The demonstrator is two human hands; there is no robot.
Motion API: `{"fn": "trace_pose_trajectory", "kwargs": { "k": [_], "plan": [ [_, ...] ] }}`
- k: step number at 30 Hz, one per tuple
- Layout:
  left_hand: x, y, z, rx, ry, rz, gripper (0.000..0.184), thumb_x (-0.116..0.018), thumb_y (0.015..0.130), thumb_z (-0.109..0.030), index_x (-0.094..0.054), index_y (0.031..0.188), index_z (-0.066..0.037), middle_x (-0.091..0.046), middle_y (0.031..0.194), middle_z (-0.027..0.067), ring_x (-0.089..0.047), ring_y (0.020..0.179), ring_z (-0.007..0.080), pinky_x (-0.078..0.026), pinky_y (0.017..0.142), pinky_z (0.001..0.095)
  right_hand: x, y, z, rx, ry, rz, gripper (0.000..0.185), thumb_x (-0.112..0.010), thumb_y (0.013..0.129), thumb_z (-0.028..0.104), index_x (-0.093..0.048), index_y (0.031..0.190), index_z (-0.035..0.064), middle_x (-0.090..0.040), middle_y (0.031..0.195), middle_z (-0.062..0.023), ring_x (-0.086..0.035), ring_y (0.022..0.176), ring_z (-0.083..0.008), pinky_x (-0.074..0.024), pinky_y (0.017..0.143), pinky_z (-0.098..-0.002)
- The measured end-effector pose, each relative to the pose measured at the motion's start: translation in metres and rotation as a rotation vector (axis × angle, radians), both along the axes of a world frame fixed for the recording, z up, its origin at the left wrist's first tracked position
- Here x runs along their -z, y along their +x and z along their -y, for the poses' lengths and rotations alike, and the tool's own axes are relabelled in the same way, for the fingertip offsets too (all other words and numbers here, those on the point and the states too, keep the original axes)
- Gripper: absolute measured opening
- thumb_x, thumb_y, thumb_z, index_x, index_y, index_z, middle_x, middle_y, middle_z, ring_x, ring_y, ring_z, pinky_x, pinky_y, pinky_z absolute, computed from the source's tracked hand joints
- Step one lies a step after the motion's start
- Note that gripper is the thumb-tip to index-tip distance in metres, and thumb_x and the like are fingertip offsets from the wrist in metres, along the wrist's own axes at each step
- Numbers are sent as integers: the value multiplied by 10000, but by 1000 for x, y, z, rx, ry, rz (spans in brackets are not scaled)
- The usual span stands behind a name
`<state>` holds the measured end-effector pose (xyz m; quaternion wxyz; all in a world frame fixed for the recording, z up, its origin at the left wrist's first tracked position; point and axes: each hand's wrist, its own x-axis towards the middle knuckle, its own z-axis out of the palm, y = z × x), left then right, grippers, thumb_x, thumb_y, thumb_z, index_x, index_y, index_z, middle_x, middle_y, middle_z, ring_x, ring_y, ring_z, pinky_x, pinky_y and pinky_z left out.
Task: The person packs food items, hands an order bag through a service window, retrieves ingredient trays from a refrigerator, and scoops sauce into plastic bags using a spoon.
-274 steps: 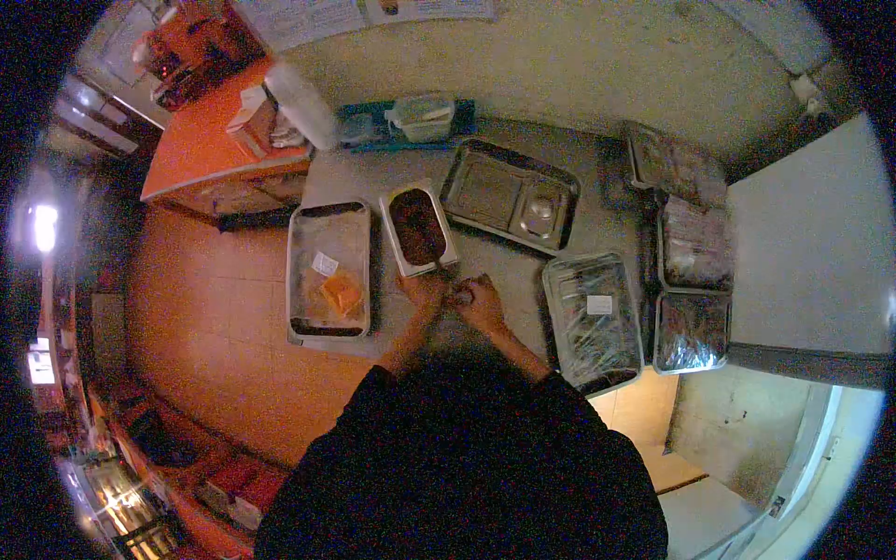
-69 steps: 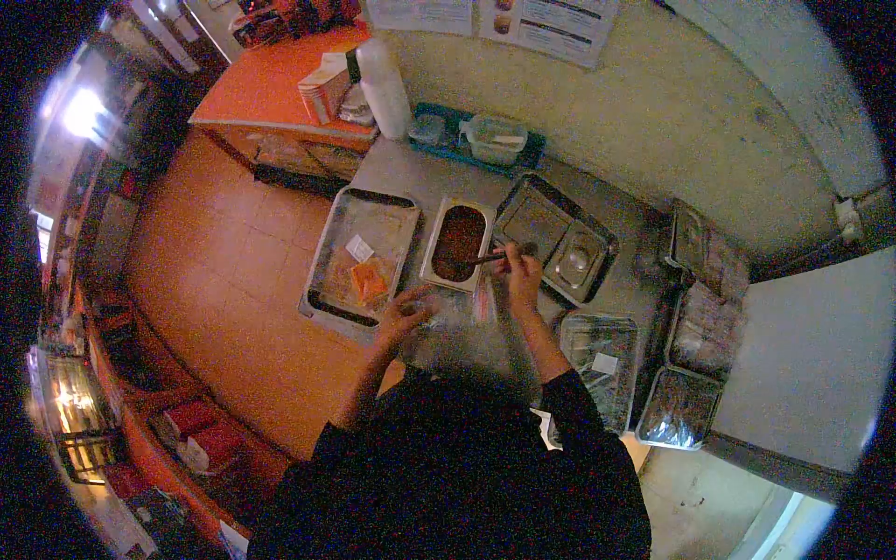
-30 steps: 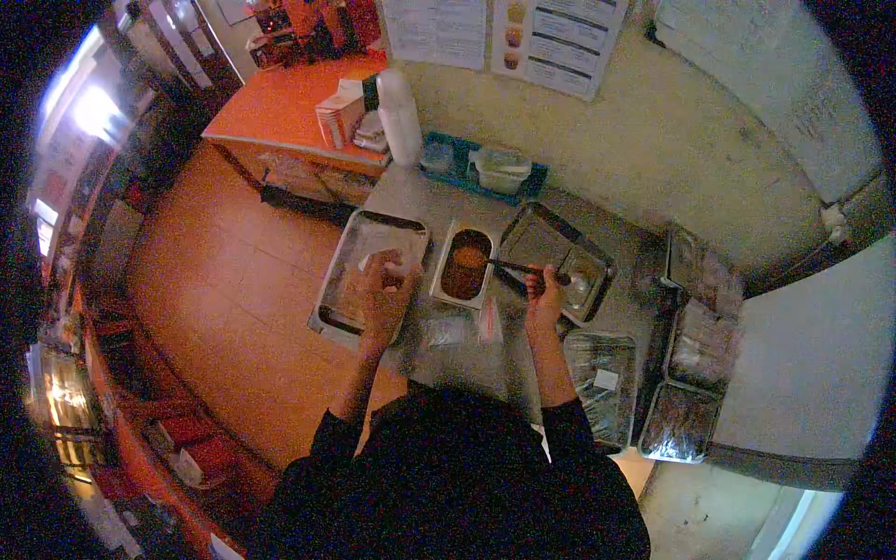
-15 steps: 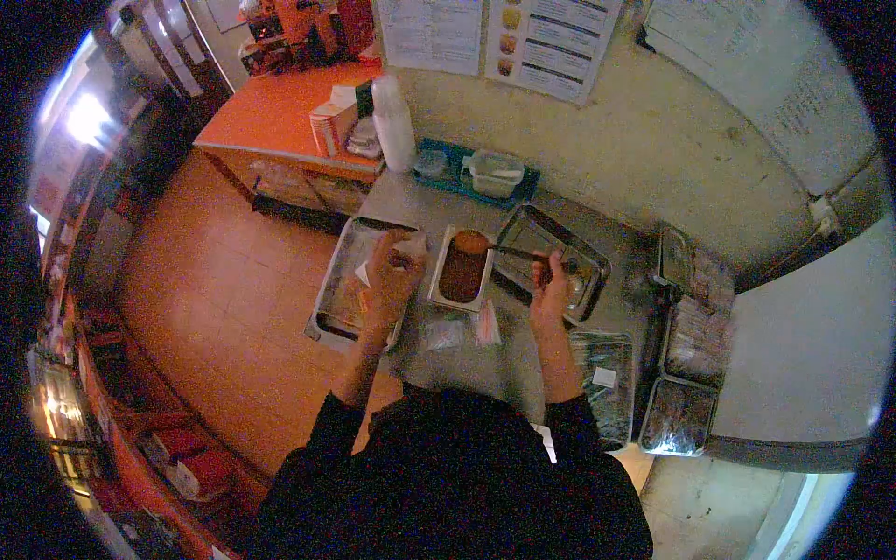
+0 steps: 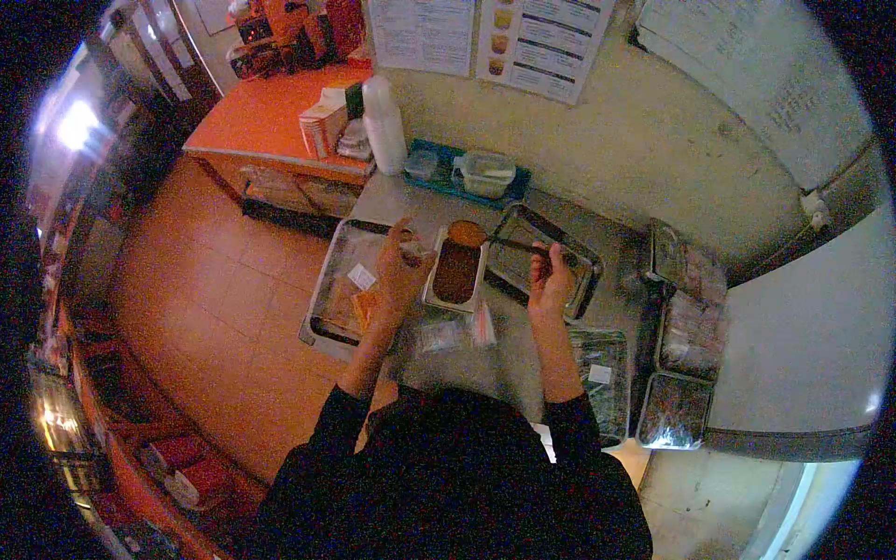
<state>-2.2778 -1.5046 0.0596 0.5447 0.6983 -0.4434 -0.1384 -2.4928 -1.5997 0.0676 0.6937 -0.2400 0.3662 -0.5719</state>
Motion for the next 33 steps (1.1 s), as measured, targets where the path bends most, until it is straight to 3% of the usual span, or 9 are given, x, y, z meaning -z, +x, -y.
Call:
{"fn": "trace_pose_trajectory", "kwargs": {
  "k": [8,12,17,20,23,33],
  "plan": [
    [1,0,2,3,-27,6,649,-685,687,-77,-362,1250,-88,-591,981,107,-581,553,195,-472,542,331,42,-7,-1,-20,57,-35,277,-579,847,257,-609,875,-17,-553,641,-19,-496,543,-81,-403,477,-183],
    [-3,0,6,38,16,-17,649,-688,681,-78,-363,1242,-89,-590,983,106,-580,561,192,-474,558,338,10,1,-6,80,42,-72,277,-574,850,250,-608,877,-24,-563,647,-23,-501,545,-78,-403,476,-185],
    [-7,-8,17,75,22,106,639,-689,672,-86,-367,1225,-80,-612,864,129,-614,648,274,-481,599,369,-10,1,5,46,-91,-72,280,-566,855,230,-596,887,-47,-583,672,-40,-517,558,-74,-406,480,-185],
    [-10,-17,25,135,42,17,653,-679,673,-82,-349,1236,-72,-620,820,138,-617,682,305,-484,607,377,-34,6,3,71,-29,-20,278,-559,860,225,-595,885,-49,-571,647,-34,-500,535,-72,-396,475,-184],
    [-27,-27,23,220,42,-35,696,-682,666,-80,-319,1260,-68,-623,851,139,-623,703,289,-492,618,377,-30,3,9,93,-93,-59,222,-580,840,236,-621,821,18,-611,685,-44,-527,537,-82,-420,475,-163],
    [-16,-37,32,246,-64,-19,773,-696,646,-78,-283,1299,-97,-617,913,137,-627,690,249,-505,633,346,-37,-5,10,140,-149,-169,236,-583,837,241,-631,782,16,-631,723,-44,-536,550,-73,-420,481,-172]
  ]
}}
